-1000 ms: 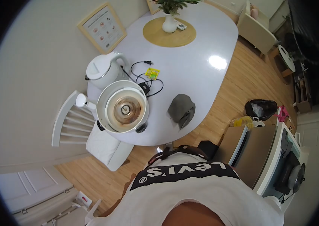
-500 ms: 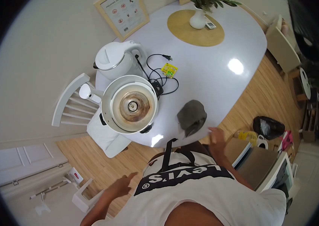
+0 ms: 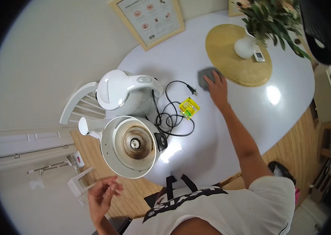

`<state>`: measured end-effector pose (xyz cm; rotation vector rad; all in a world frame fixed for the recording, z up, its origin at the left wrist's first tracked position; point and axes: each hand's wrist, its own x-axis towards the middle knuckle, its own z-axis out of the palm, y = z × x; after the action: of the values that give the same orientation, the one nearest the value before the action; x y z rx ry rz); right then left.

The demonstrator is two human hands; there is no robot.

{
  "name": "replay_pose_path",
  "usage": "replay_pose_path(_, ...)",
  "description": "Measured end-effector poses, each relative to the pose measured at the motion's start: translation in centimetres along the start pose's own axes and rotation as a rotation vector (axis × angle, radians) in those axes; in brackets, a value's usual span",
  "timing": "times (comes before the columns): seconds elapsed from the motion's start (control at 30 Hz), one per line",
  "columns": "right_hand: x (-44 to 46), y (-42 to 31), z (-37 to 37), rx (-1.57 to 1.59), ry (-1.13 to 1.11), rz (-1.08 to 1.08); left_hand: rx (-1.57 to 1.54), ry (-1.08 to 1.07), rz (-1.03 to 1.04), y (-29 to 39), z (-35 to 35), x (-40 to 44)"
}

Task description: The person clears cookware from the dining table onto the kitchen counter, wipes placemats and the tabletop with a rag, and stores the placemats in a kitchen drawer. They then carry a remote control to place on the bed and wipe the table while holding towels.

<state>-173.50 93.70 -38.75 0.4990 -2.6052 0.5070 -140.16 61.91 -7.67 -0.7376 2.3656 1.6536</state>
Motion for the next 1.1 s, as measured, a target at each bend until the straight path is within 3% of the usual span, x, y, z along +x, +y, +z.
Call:
replay_pose_path(0.03, 4.0, -0.3, 2.5, 0.078, -0.018, -0.089, 0.0, 0.019, -0.008, -0.9, 0.2, -0.8)
replay_pose_path(0.1, 11.2, -3.3, 7.3, 0.189, -0.082, -0.293, -0.158, 0.203, -0.217, -2.4, 0.9, -2.6)
replay_pose_path(0.2, 18.3, -11.9, 15.8, 0.247, -0.18, -0.554, -0.131, 0.375, -0.216, -3.7, 3.0, -3.7)
replay_pose_path(0.3, 20.8, -21.9, 18.0, 0.224, -0.437, -0.683, -0.133, 0.345, -0.215, -2.2, 5.8, -2.8)
replay_pose_path(0.37, 20.1, -24.7, 18.7, 0.298, -0.4, -0.71, -0.225, 0.248, -0.276, 0.3, 8.2, -0.6)
replay_pose_path(0.4, 20.6, -24.2, 18.9, 0.359, -0.42, -0.743, -0.263, 0.185, -0.159, 1.0, 10.2, 1.2)
replay_pose_path(0.5, 20.1, -18.7, 17.5, 0.441, -0.516, -0.719, -0.391, -0.122, 0.065, 3.9, 15.3, 7.0)
replay_pose_path(0.57, 18.5, -13.3, 14.1, 0.466, -0.575, -0.655, -0.418, -0.198, 0.104, 6.3, 19.4, 11.8)
replay_pose_path(0.67, 12.6, -2.8, 7.6, 0.455, -0.37, -0.561, -0.527, -0.24, 0.333, 9.8, 27.7, 20.0)
replay_pose_path(0.7, 9.6, 0.7, 6.0, 0.482, -0.258, -0.514, -0.432, -0.272, 0.444, 10.8, 30.9, 22.9)
replay_pose_path(0.73, 6.5, 3.6, 4.1, 0.665, -0.245, -0.316, -0.323, -0.273, 0.628, 11.8, 34.8, 25.6)
replay_pose_path(0.8, -0.4, 7.5, -2.1, 0.544, -0.196, -0.176, -0.102, -0.273, 0.814, 14.1, 42.9, 30.6)
replay_pose_path(0.83, -3.2, 8.7, -6.9, 0.238, -0.171, -0.242, 0.211, -0.227, 1.091, 15.3, 46.5, 32.9)
replay_pose_path(0.93, -12.3, 14.4, -13.0, 0.191, -0.19, 0.05, 0.728, -0.087, 1.48, 15.4, 56.6, 39.4)
replay_pose_path(1.0, -14.9, 19.8, -16.3, -0.082, -0.059, 0.286, 1.008, -0.02, 1.696, 15.3, 60.0, 43.5)
replay_pose_path(1.03, -15.5, 23.3, -18.0, -0.278, -0.117, 0.408, 1.177, 0.005, 1.823, 15.4, 60.4, 44.6)
replay_pose_path(1.07, -15.7, 26.3, -18.8, -0.459, -0.035, 0.435, 1.179, -0.01, 1.828, 15.7, 60.7, 44.1)
replay_pose_path(1.1, -15.8, 30.1, -19.0, -0.602, 0.021, 0.462, 1.346, -0.09, 1.692, 16.2, 60.8, 43.4)
